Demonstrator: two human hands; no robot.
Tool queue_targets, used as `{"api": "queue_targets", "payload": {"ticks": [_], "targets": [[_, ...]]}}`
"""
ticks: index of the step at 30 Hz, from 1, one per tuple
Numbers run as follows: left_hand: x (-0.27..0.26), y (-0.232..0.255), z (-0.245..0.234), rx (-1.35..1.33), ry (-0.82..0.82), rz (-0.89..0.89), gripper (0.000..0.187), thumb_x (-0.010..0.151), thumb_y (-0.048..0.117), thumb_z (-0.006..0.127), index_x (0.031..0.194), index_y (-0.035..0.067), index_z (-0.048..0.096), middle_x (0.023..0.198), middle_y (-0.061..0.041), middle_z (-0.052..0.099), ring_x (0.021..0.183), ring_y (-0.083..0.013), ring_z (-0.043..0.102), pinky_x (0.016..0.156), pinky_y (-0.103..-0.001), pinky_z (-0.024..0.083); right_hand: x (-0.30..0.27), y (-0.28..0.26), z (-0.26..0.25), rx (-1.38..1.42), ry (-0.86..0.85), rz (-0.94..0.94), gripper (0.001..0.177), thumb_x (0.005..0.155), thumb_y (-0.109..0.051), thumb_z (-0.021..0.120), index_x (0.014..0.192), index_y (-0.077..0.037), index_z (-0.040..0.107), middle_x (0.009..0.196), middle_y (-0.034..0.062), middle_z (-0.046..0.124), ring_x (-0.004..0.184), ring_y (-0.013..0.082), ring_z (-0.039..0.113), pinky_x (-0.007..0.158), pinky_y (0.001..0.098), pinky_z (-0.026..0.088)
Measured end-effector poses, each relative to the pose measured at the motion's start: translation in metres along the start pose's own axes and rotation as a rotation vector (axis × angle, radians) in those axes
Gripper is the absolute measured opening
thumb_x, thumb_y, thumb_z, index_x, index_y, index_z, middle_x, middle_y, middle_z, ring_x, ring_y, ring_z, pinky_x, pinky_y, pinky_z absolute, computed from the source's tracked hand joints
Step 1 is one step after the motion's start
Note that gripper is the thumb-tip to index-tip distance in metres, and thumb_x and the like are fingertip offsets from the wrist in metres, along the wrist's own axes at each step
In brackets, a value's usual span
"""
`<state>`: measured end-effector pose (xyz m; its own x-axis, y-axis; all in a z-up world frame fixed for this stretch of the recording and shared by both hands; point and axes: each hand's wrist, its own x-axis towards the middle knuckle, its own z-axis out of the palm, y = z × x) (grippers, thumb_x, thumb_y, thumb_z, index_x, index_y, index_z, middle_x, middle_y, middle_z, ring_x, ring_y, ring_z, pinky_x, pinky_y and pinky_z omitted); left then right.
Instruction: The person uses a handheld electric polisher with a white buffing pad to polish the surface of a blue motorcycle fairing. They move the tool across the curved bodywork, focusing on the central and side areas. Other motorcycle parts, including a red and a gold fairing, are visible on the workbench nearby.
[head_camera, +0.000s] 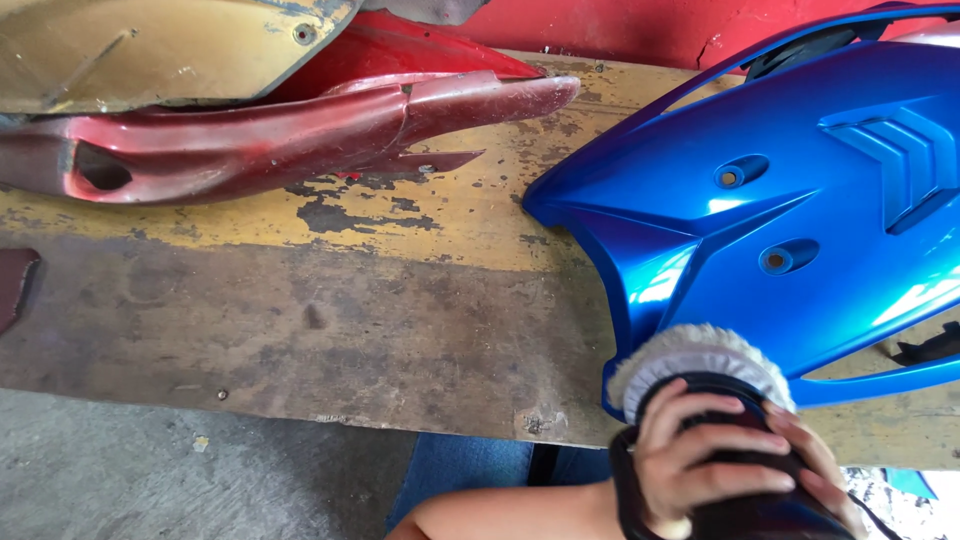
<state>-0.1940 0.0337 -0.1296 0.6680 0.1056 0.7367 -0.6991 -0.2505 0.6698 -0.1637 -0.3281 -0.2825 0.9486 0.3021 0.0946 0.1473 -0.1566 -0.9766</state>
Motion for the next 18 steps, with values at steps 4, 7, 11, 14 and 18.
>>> {"api": "queue_targets", "payload": {"ticks": [4,7,11,14,18], "targets": [[-0.007,0.011,0.007,0.136,-0.11,0.062,0.025,0.095,0.026,0.064,0.116,0.033,0.077,0.131,0.011,0.073,0.128,-0.018,0.065,0.117,-0.041,0.044,-0.049,0.047,-0.061,0.07,0.03,0.116,0.062,0.094,-0.022,0.032,0.15,0.004,0.038,0.162,0.0222,0.036,0.156,0.0326,0.027,0.129,0.0432,0.015],[-0.007,0.01,-0.001,0.085,-0.132,0.032,0.022,0.096,0.027,0.063,0.113,0.03,0.076,0.129,0.009,0.074,0.128,-0.0183,0.066,0.118,-0.043,0.042,-0.048,0.058,-0.062,-0.039,-0.066,-0.048,0.061,0.094,-0.021,0.034,0.15,0.002,0.041,0.162,0.0233,0.036,0.157,0.0326,0.028,0.13,0.0429,0.016],[-0.005,-0.001,-0.024,0.082,-0.216,0.08,0.031,0.086,0.027,0.061,0.112,0.028,0.077,0.128,0.005,0.075,0.129,-0.0223,0.066,0.126,-0.049,0.041,-0.03,-0.002,0.032,-0.145,0.008,-0.28,0.046,0.104,-0.019,0.031,0.146,-0.005,0.041,0.163,0.0198,0.041,0.154,0.0304,0.037,0.131,0.0405,0.027],[-0.017,-0.011,-0.019,-0.084,0.005,-0.024,0.022,0.1,0.028,0.065,0.12,0.03,0.072,0.135,0.008,0.07,0.136,-0.0231,0.063,0.124,-0.048,0.041,0.009,-0.031,0.087,-0.215,0.055,-0.439,0.036,0.111,-0.018,0.03,0.144,-0.009,0.042,0.164,0.0174,0.044,0.153,0.029,0.043,0.132,0.0389,0.034],[-0.028,-0.009,-0.004,-0.016,0.043,-0.017,0.024,0.099,0.026,0.064,0.12,0.033,0.074,0.134,0.01,0.072,0.134,-0.0204,0.064,0.119,-0.045,0.041,-0.008,0.003,0.027,-0.178,0.009,-0.166,0.058,0.104,-0.034,0.035,0.149,0.002,0.043,0.159,0.0222,0.044,0.154,0.0342,0.038,0.13,0.0438,0.025]]}}
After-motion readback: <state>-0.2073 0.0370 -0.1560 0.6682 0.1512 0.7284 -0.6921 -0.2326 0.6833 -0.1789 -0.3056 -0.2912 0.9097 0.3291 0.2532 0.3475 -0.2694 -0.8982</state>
